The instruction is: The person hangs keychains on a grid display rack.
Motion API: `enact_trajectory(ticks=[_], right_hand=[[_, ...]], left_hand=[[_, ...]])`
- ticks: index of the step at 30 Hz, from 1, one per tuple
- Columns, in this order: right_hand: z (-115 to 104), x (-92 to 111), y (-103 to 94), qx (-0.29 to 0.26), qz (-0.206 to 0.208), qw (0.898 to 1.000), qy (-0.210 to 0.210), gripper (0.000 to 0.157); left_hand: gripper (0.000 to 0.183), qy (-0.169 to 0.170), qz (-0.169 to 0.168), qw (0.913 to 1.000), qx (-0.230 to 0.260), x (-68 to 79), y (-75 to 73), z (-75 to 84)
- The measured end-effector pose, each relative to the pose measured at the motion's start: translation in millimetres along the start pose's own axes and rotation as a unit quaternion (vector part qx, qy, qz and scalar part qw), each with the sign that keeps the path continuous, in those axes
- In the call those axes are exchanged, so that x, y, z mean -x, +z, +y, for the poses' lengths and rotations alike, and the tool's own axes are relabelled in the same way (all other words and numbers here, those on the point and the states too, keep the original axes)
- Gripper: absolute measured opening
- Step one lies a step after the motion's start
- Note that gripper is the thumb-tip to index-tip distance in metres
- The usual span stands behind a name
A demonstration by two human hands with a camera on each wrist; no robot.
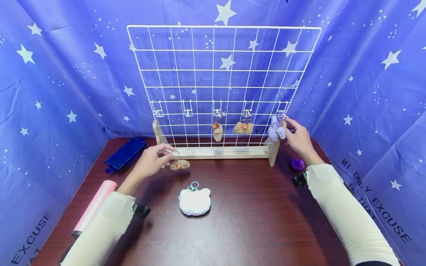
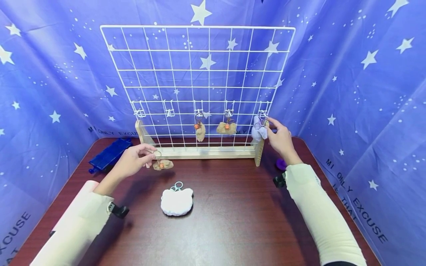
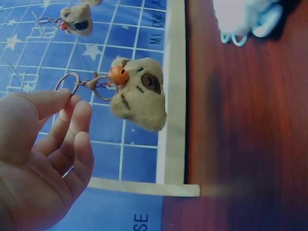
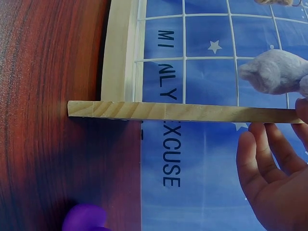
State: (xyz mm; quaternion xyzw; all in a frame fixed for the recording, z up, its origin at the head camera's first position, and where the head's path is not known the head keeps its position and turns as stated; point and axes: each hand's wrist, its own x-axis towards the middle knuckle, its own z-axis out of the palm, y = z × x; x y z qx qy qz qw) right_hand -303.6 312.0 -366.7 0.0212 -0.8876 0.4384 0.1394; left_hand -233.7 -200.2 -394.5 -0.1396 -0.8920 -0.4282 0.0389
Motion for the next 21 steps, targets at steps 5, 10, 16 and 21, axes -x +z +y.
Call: enact_trajectory(ticks=[5, 10, 16, 21], right_hand=[[-0.9, 0.0, 0.1, -0.001, -0.002, 1.000, 0.001, 0.050], [-1.0, 0.4, -0.2, 0.001, -0.002, 1.000, 0.002, 0.050], [0.2, 0.2, -0.4, -0.002, -0.005, 1.000, 0.005, 0.051], [-0.5, 0.5, -0.8, -0.002, -0.002, 1.000, 0.003, 0.051]], left_hand=[[0.017, 0.006, 0.014, 0.9998, -0.008, -5.3, -1.3, 9.0], [0.018, 0.008, 0.022, 0.9997, -0.012, -9.3, -2.2, 16.5], [0.018, 0.026, 0.039, 0.9986, -0.026, -13.7, -3.1, 23.1], [0.019, 0.035, 0.052, 0.9978, -0.022, -18.1, -4.7, 28.8]])
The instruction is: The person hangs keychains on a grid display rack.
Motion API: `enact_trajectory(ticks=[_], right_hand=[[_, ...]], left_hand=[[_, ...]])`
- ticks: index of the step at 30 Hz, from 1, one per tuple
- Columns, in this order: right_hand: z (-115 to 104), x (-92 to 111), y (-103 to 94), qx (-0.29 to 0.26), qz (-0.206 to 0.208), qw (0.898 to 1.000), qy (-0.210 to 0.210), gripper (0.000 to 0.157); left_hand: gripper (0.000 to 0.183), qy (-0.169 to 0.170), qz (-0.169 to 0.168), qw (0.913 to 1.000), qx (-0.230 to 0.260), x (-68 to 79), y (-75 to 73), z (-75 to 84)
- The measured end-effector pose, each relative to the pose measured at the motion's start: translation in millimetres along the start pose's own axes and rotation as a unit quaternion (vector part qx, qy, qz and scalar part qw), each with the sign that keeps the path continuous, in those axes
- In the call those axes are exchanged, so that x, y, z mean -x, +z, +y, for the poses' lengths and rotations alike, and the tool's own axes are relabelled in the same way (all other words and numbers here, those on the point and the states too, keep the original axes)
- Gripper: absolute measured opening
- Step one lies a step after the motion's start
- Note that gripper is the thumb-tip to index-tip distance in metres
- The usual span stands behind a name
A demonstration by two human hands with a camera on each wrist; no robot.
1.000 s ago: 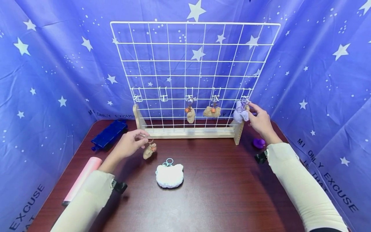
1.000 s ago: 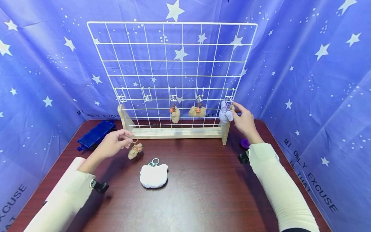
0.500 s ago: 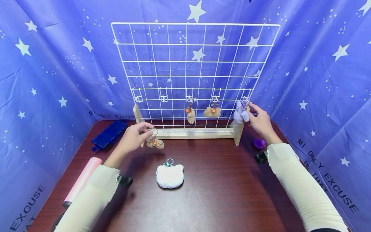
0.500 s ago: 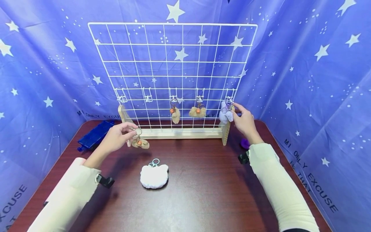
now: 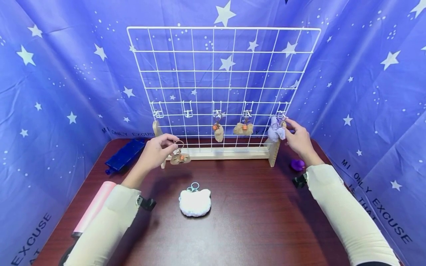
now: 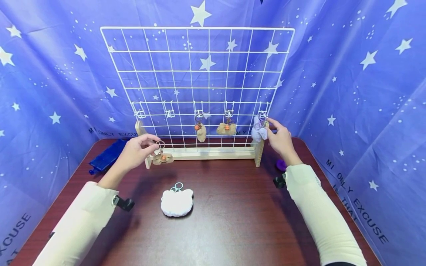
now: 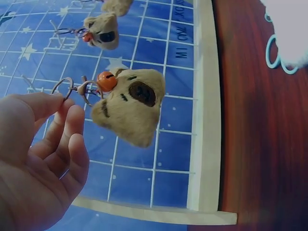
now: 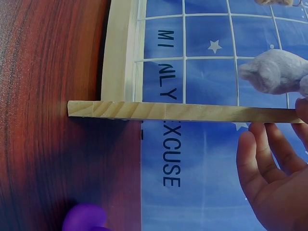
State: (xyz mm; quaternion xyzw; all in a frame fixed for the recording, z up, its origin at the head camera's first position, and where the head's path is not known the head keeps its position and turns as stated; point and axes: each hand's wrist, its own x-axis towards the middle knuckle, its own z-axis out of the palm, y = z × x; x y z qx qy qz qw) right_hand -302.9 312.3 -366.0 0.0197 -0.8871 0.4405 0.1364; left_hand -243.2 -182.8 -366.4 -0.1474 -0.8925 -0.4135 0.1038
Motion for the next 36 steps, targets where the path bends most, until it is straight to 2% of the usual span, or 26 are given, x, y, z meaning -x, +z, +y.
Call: enact_trajectory(ticks=[7, 14, 26, 36], right_hand=[[-1.8, 0.4, -0.4, 0.000, -0.001, 1.000, -0.002, 0.051], [-2.5, 0.9, -1.0, -0.002, 0.000, 1.000, 0.003, 0.051], [0.5, -2.0, -1.5, -0.003, 0.000, 1.000, 0.004, 0.051], [4.5, -3.4, 0.6, 0.003, -0.006, 1.000, 0.000, 0.051]], left_hand=[[0.019, 0.002, 0.004, 1.0000, 0.005, -6.5, -0.9, 6.2], [0.020, 0.022, 0.026, 0.9994, 0.003, -13.9, -2.0, 14.3], [0.021, 0.031, 0.049, 0.9979, 0.028, -27.0, -4.7, 27.1], [0.023, 0.045, 0.072, 0.9959, 0.029, -35.2, -7.6, 34.4]])
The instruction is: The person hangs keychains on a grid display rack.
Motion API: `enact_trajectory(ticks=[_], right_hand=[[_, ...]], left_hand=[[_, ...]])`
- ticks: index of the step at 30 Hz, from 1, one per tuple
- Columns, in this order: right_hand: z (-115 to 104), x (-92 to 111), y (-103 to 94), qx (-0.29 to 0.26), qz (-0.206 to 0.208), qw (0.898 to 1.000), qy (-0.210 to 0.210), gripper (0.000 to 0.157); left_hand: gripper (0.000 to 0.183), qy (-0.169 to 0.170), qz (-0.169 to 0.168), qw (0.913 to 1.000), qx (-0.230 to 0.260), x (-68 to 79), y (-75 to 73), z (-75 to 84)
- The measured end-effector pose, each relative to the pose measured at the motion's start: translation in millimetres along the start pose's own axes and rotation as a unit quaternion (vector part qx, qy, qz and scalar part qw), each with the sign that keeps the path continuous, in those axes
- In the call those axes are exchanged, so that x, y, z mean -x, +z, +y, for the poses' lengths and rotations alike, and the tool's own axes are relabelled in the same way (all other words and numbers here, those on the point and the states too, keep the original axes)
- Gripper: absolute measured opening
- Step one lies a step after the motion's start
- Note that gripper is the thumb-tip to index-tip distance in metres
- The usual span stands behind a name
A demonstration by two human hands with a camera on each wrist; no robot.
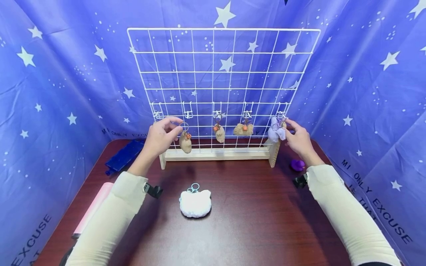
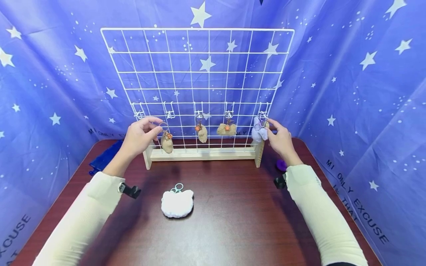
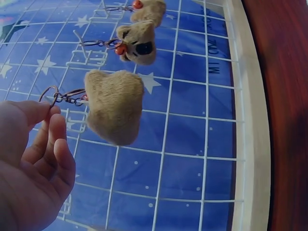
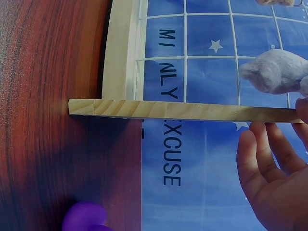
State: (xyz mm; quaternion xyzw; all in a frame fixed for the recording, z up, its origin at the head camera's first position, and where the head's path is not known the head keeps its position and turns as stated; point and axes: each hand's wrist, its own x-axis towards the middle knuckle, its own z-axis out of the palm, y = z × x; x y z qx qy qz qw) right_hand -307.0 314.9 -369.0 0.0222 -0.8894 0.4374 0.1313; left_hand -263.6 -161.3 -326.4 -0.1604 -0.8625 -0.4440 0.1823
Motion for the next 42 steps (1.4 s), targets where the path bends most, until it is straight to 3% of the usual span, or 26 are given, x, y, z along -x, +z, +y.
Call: enact_trajectory(ticks=[10, 30, 42], right_hand=[[0.2, 4.0, 0.2, 0.007, -0.001, 1.000, 0.009, 0.051], [-1.6, 2.8, 0.3, 0.002, 0.003, 1.000, -0.008, 0.051], [-0.8, 2.0, 0.2, -0.005, 0.002, 1.000, 0.001, 0.050]], left_hand=[[0.021, -0.002, 0.028, 0.9996, -0.003, -7.5, 4.6, 4.1], [0.020, -0.037, 0.017, 0.9992, 0.001, -16.6, 10.5, 7.4], [0.025, -0.052, 0.005, 0.9986, 0.003, -10.1, 8.9, 1.6]])
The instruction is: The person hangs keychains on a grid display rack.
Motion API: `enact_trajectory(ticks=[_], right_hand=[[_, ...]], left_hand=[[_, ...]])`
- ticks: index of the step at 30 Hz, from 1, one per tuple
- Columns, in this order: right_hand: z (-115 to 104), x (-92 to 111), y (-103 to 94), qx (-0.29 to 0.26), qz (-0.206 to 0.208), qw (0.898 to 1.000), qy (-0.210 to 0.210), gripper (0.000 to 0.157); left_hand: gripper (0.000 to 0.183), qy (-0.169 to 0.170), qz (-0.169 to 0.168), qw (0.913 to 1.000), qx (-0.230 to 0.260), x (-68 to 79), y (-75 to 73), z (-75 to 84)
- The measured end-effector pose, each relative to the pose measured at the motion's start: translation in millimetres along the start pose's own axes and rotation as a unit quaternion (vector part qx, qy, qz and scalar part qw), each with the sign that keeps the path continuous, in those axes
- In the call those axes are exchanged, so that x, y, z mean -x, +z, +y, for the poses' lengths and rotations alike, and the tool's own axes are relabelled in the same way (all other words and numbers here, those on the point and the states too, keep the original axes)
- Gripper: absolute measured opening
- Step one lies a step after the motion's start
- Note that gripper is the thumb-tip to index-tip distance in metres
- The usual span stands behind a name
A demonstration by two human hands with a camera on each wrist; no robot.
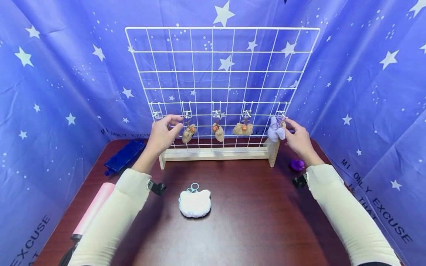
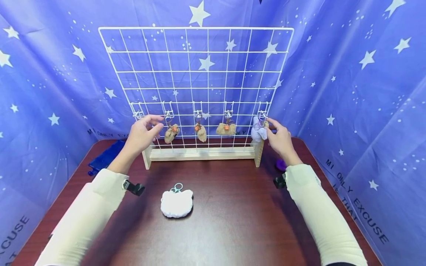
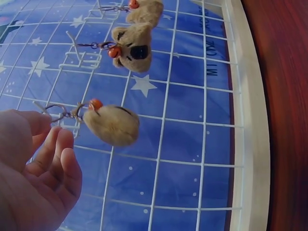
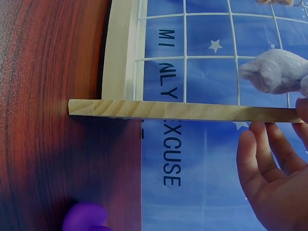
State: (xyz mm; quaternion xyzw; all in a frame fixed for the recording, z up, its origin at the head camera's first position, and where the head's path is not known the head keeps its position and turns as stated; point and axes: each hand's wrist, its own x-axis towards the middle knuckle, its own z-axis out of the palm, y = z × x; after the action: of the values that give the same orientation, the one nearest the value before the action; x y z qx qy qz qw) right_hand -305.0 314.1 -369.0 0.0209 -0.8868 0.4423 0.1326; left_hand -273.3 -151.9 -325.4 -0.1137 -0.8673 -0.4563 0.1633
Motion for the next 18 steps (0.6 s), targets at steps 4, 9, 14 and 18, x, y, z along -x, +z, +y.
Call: enact_trajectory(ticks=[4, 9, 14, 18], right_hand=[[-0.1, -1.3, 0.1, 0.004, 0.001, 1.000, 0.007, 0.050], [0.0, -1.4, -0.3, 0.006, -0.002, 1.000, 0.000, 0.051], [0.2, -1.5, -0.1, -0.001, -0.004, 1.000, -0.001, 0.051], [1.6, -2.3, -0.2, 0.000, -0.005, 1.000, -0.001, 0.051]], left_hand=[[0.026, -0.007, -0.006, 0.9999, -0.007, 4.1, -2.6, -5.9], [0.026, -0.023, -0.015, 0.9994, -0.020, 11.2, -5.6, -14.0], [0.024, -0.026, -0.018, 0.9993, -0.021, 18.1, -5.8, -20.4], [0.022, -0.033, -0.022, 0.9989, -0.024, 23.7, -4.9, -26.3]])
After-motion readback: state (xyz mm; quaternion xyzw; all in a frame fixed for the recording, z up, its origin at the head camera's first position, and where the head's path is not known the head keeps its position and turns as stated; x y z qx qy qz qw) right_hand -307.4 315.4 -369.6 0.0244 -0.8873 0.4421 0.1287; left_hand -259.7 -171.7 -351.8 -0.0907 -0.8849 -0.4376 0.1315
